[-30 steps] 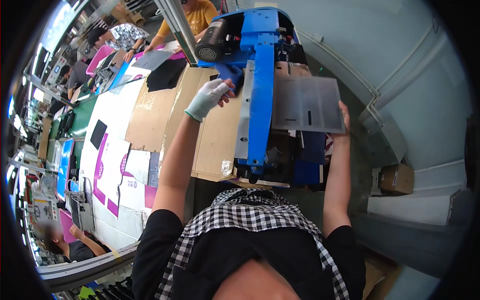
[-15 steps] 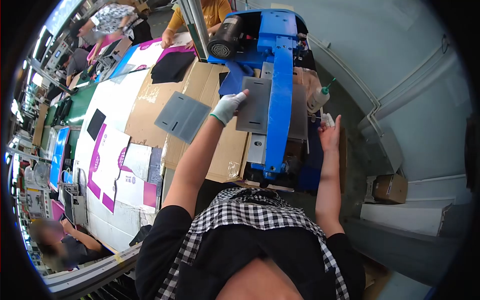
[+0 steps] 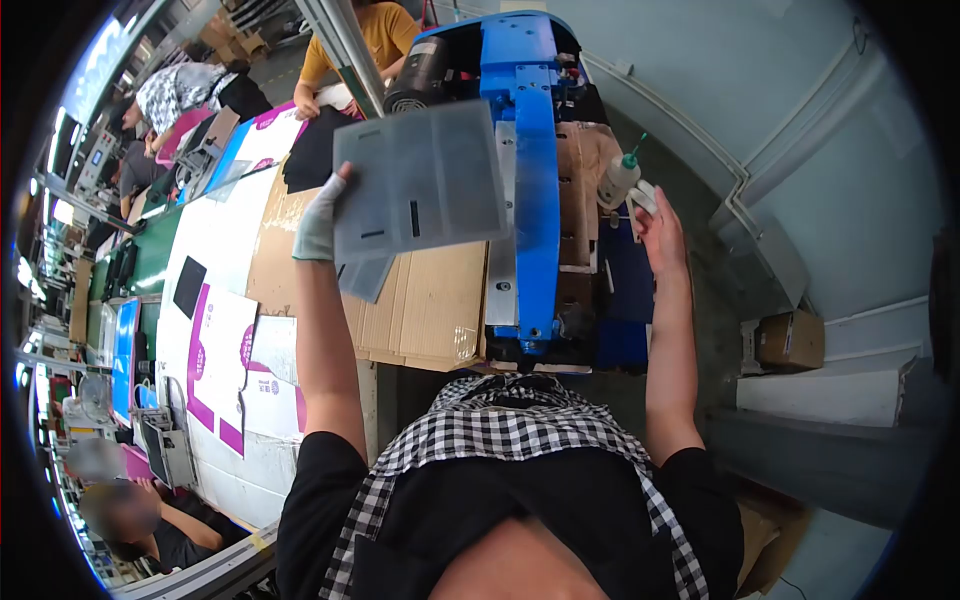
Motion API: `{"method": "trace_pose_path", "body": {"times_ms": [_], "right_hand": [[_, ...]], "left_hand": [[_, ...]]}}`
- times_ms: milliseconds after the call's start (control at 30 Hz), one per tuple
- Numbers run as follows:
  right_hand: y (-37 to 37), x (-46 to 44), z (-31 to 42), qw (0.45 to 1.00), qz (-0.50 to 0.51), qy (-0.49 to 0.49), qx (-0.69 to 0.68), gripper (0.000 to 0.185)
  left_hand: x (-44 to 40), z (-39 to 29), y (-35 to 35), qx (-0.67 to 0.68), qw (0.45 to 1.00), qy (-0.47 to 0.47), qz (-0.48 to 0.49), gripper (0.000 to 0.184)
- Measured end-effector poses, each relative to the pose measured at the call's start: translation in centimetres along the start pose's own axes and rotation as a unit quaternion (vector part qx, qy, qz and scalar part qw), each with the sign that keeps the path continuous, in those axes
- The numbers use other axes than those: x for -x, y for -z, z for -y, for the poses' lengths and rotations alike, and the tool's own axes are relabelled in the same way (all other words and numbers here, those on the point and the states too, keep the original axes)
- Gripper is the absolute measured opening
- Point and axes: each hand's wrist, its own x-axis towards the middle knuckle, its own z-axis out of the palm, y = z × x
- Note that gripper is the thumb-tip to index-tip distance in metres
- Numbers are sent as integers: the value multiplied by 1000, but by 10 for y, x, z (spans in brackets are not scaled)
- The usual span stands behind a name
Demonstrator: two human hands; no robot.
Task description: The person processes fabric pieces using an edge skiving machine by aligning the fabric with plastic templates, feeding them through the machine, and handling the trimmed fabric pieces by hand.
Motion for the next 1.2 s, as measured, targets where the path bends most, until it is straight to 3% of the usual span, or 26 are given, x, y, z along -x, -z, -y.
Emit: {"method": "trace_pose_path", "body": {"times_ms": [67, 133, 233, 267, 300, 400, 533, 733, 833, 867, 967, 1033, 1067, 1100, 1167, 1200], "right_hand": [[-30, 8, 17, 996, 88, -9, 15, 40], [-56, 15, 37, 981, 191, -31, -3, 47], [-76, 31, 73, 963, 204, -61, -165, 56], [-70, 26, 81, 912, 299, -56, -273, 56], [-63, 24, 90, 928, 276, -20, -250, 54], [-34, 19, 115, 955, 210, 66, -199, 50], [17, 8, 118, 962, 166, 80, -200, 48], [49, 0, 56, 973, 98, -24, -207, 46], [70, -22, -1, 977, 62, -49, -198, 47], [71, -26, -13, 979, 56, -58, -187, 47], [43, -20, -34, 980, 105, -34, -164, 49], [47, -28, -57, 979, 133, -58, -146, 63], [58, -34, -66, 977, 149, -83, -131, 69], [74, -43, -74, 984, 125, -90, -91, 74], [50, -37, -63, 990, 75, -118, -22, 85], [54, -44, -65, 985, 42, -161, -36, 91]], "left_hand": [[-4, -5, -28, 23, 999, -33, -34, 39], [-20, 2, -69, 28, 998, -46, 23, 39], [-15, 11, -151, 78, 991, -3, 112, 36], [-12, 9, -177, 60, 989, 23, 132, 37], [-14, 9, -195, 42, 987, 49, 150, 37], [-43, 20, -223, -47, 974, -5, 221, 45], [-51, 18, -217, -261, 950, -48, 162, 55], [-68, 50, -122, -103, 981, 84, 142, 43], [-64, 63, -93, -158, 976, 93, 119, 41], [-63, 66, -89, -103, 985, 99, 100, 39], [-55, 69, -83, -145, 982, 98, 76, 32], [-66, 86, -66, -97, 988, 80, 91, 25], [-66, 90, -67, -119, 986, 66, 99, 23], [-56, 85, -80, -230, 969, 80, 44, 27], [-52, 89, -86, -439, 898, 18, -35, 55], [-69, 105, -74, -459, 884, 40, -84, 61]]}}
